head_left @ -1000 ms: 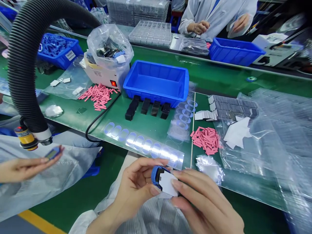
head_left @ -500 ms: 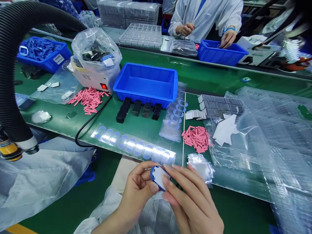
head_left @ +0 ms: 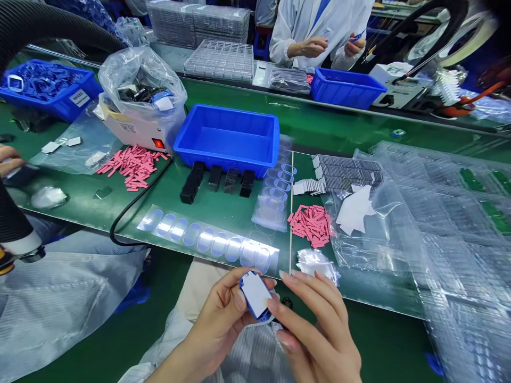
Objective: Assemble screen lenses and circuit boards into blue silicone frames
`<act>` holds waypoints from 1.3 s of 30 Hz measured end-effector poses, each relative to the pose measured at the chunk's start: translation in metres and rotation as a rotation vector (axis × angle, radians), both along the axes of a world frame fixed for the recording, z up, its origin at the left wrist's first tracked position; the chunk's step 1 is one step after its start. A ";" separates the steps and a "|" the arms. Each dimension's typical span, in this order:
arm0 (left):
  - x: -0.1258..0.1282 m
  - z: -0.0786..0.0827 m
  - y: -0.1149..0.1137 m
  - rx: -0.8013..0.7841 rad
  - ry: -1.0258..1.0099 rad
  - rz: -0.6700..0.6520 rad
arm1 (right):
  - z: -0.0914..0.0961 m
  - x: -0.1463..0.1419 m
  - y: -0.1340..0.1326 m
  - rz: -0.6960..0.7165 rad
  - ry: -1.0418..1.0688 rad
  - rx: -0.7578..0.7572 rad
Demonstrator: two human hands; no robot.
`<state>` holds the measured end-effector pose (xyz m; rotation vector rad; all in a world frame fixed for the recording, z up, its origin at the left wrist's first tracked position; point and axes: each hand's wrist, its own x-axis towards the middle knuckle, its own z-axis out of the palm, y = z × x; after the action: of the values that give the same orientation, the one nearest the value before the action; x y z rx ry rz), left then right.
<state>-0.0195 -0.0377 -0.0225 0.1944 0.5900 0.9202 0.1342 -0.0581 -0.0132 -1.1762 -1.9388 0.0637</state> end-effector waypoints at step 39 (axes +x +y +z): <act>-0.012 -0.002 0.004 -0.147 0.075 0.008 | -0.020 0.047 0.061 -0.238 -0.161 0.049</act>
<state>-0.0319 -0.0337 -0.0248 0.0944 0.7253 0.8762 0.1814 0.0024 -0.0328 -1.4060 -1.9112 -0.2093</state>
